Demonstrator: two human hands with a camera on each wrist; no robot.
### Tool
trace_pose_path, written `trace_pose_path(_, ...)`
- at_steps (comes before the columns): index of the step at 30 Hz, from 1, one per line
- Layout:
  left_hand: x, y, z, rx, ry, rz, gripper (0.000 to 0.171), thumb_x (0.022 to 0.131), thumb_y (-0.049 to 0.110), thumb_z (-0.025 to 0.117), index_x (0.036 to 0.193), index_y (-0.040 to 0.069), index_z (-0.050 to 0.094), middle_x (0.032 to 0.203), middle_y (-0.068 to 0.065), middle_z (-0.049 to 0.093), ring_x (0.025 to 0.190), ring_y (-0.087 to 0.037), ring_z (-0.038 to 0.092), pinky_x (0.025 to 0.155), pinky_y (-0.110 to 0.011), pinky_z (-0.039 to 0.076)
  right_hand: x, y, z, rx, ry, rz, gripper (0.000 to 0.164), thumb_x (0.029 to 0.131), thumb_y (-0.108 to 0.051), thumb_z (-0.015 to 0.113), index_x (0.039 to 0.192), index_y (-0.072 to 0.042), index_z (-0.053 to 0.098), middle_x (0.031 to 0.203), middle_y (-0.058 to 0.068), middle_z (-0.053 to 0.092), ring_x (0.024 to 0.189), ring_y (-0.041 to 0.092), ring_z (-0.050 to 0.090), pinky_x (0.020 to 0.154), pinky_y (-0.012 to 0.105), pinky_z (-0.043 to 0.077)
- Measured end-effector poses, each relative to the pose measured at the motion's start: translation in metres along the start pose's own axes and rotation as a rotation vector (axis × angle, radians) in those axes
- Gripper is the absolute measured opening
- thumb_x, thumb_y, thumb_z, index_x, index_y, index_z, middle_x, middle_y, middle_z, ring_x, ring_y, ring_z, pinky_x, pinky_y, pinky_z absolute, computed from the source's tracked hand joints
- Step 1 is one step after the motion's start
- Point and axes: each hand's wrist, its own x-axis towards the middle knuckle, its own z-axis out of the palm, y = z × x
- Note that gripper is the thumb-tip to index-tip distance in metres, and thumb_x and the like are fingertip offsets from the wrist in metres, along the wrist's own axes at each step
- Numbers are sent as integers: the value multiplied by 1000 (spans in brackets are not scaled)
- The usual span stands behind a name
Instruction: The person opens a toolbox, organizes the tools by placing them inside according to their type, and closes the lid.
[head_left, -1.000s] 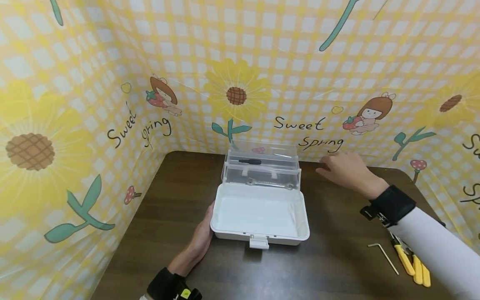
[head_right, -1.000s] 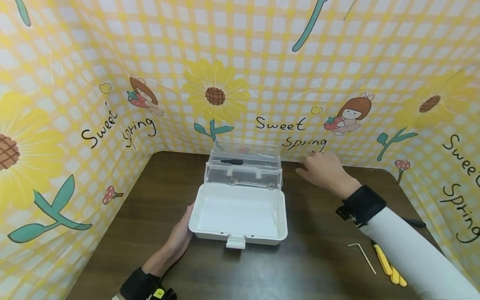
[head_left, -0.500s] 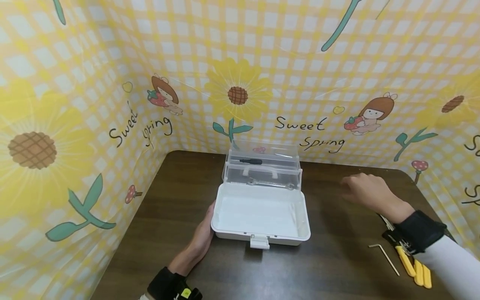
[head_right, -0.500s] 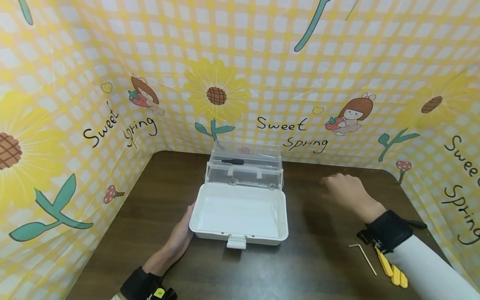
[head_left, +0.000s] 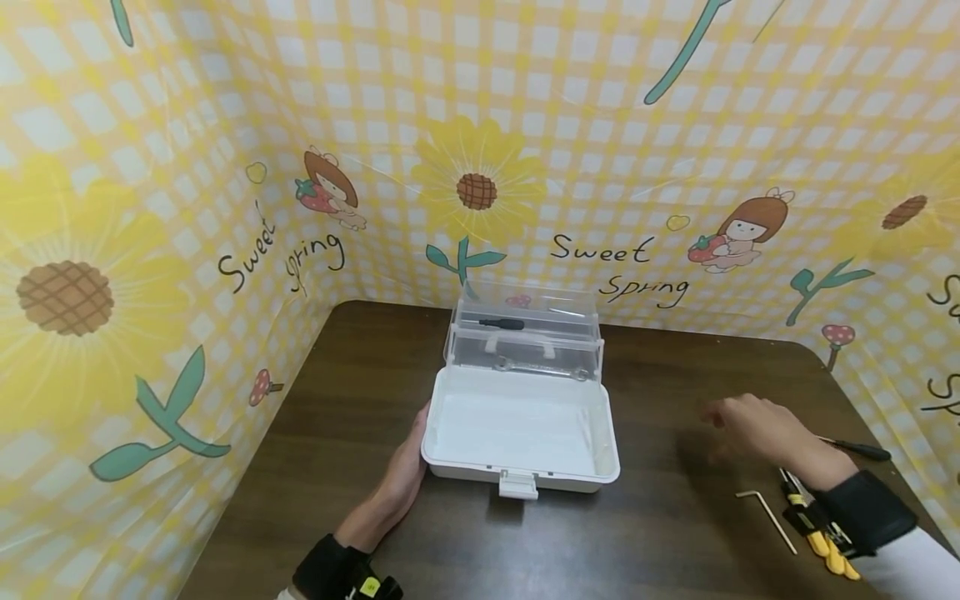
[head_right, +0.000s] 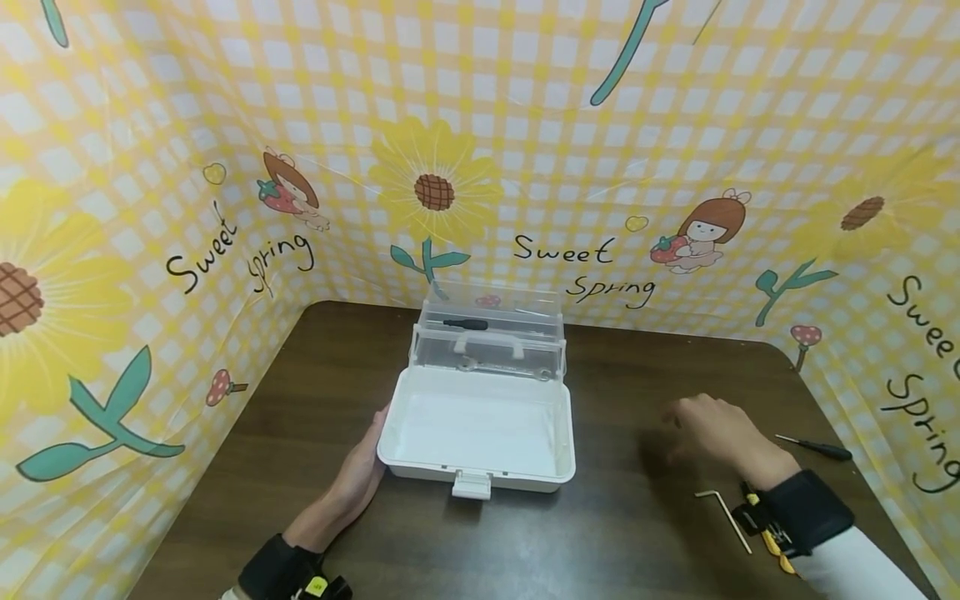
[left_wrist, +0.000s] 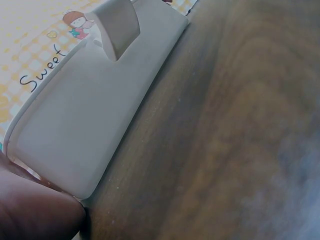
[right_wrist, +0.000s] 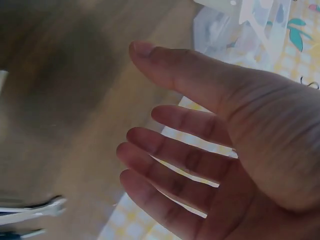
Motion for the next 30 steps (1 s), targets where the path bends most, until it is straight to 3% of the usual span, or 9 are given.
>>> trace_pose_path(6,-1,0,-1,-4,4,8,73,115,55,19,171,9,3,179,-9,0,164,-28,-3,130,-56,-1,-14,14,14,19,3,24,53,71,-27,99,111,-1,75,94,5,73,79,18,67,65,40,56)
trace_pose_path(16,1,-1,0,-1,-8,5,74,116,54,17,171,8,2,179,-10,-1,164,-29,-4,130,-57,-1,-32,24,35,111,-47,99,52,73,-25,97,112,0,75,104,14,77,84,30,73,70,49,60)
trace_pose_path(30,-1,1,0,15,-12,0,76,114,58,18,171,11,2,179,-8,0,164,-28,-4,130,-57,-1,-40,28,60,98,26,80,42,71,-17,98,104,-4,75,90,1,71,80,18,66,67,39,55)
